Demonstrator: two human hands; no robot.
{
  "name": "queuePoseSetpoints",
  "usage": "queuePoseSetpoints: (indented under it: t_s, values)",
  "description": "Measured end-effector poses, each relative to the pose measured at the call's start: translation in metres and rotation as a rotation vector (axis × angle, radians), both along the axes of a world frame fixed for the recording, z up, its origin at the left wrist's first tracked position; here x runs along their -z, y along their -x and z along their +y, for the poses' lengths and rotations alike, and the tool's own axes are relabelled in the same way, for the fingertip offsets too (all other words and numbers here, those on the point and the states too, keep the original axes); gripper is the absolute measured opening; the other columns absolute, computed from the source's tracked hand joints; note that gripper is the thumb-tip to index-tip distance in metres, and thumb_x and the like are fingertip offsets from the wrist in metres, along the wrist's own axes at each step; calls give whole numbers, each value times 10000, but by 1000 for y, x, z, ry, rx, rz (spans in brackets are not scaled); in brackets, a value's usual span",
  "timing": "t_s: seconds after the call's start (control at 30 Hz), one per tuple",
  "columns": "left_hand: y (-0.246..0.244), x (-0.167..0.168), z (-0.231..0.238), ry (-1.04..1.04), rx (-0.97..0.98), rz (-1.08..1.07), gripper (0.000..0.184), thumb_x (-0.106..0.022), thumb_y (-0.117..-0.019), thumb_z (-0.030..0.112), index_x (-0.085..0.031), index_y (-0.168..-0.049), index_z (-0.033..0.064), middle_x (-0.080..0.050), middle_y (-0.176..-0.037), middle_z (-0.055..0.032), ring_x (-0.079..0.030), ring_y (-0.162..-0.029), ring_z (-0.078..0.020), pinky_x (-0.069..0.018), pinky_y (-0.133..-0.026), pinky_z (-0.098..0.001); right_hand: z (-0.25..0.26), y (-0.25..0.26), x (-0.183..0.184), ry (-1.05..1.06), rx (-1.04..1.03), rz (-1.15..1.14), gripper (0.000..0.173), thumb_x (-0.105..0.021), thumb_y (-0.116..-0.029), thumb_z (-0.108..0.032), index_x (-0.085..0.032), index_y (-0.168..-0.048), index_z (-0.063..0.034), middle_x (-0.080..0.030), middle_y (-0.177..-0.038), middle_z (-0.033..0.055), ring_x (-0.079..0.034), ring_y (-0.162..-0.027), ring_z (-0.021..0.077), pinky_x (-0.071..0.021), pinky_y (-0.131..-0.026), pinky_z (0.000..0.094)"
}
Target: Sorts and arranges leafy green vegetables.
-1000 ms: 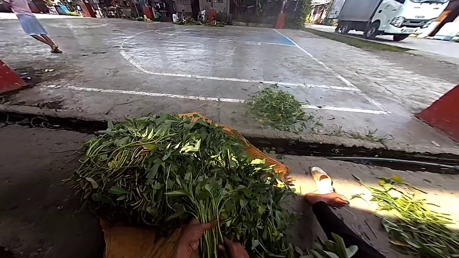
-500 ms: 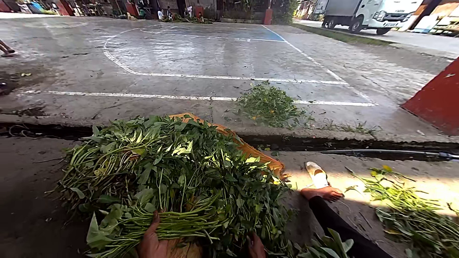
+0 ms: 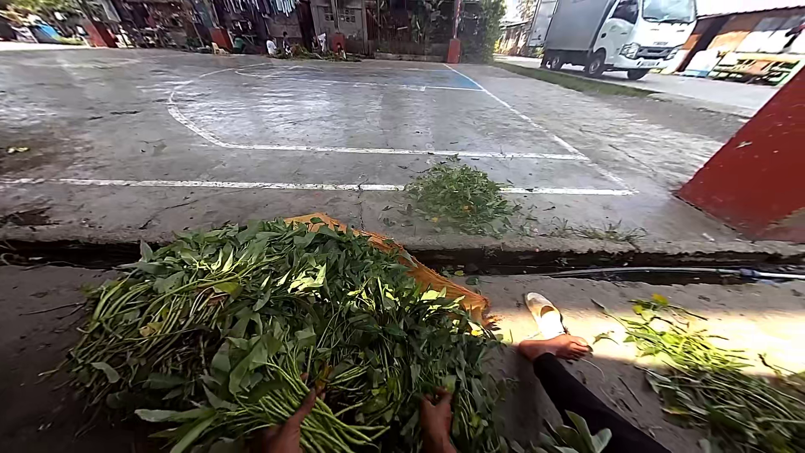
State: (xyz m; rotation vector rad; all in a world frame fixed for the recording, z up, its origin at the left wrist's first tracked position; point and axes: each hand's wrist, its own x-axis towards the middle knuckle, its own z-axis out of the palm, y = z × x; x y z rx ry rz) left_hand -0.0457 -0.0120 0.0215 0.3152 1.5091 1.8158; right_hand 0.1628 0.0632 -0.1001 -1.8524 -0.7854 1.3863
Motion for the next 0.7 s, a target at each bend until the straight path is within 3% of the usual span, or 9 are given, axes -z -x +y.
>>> queuePoseSetpoints:
  t_s: [0.07, 0.17, 0.2, 0.27, 0.33, 0.43, 0.5, 0.63, 0.7]
  values:
    - [-7, -3, -1, -5, 60, -23, 332, -564, -924, -157, -555, -1237, -48, -732, -971, -64, -733, -784, -141, -638, -756, -307, -4, -9, 10, 166, -113, 79, 534, -628, -999, -108, -445, -1474, 52, -493, -1435, 344, -503, -1321, 459, -423, -1075, 581]
    - [-11, -3, -4, -31, 131, 9, 268, -562, -907, -165, -569, -1142, -38, -741, -846, -41, -735, -736, -140, -638, -748, -306, -7, -20, 18, 220, -328, 137, 539, -549, -1062, -144, -368, -1536, 37, -450, -1504, 314, -468, -1380, 412, -382, -1131, 533]
    - [-11, -1, -5, -32, 145, 29, 265, -571, -897, -164, -570, -1129, -37, -740, -831, -38, -734, -733, -139, -635, -749, -304, -6, -21, 19, 184, -331, 113, 514, -542, -1063, -130, -392, -1522, 44, -472, -1489, 308, -481, -1369, 408, -382, -1132, 528]
    - [-10, 4, -5, -32, 160, 51, 264, -577, -895, -159, -568, -1126, -33, -741, -825, -32, -731, -737, -129, -629, -757, -294, -1, -19, 16, 36, -223, -35, 357, -566, -1031, -80, -593, -1357, 63, -611, -1348, 290, -575, -1280, 411, -427, -1101, 543]
    - [-11, 6, -4, -5, 158, 52, 266, -578, -899, -160, -558, -1134, -37, -731, -835, -28, -724, -746, -120, -624, -761, -286, 3, -12, 1, -149, -78, -127, 268, -602, -991, -35, -654, -1229, 76, -684, -1191, 272, -648, -1139, 397, -482, -1018, 549]
    - [-15, 5, 1, 29, 157, 39, 254, -603, -898, -154, -571, -1125, -44, -744, -818, -44, -734, -744, -126, -626, -765, -292, -5, 5, -36, -443, 7, -91, 400, -667, -930, -3, -522, -1278, 130, -671, -1067, 259, -683, -959, 334, -557, -882, 483]
    - [-20, 9, 2, 46, 180, 40, 285, -614, -886, -157, -562, -1146, -53, -741, -830, -52, -732, -757, -123, -620, -774, -285, -15, 9, -49, -486, -67, -74, 484, -677, -919, 4, -467, -1338, 128, -682, -1055, 252, -700, -923, 327, -573, -852, 480]
    - [-31, 16, 2, 69, 217, 96, 365, -655, -836, -170, -547, -1173, -81, -729, -865, -49, -715, -792, -94, -604, -809, -269, -35, 9, -64, -680, -347, -235, 333, -628, -923, 5, -630, -1235, 123, -716, -1061, 253, -723, -949, 365, -584, -879, 505]
    - [-36, 16, 2, 106, 203, 95, 377, -676, -829, -164, -548, -1176, -92, -731, -873, -63, -712, -797, -90, -599, -811, -265, -41, 11, -69, -605, -452, -260, 401, -617, -944, -24, -585, -1325, 97, -719, -1042, 234, -724, -910, 357, -586, -849, 506]
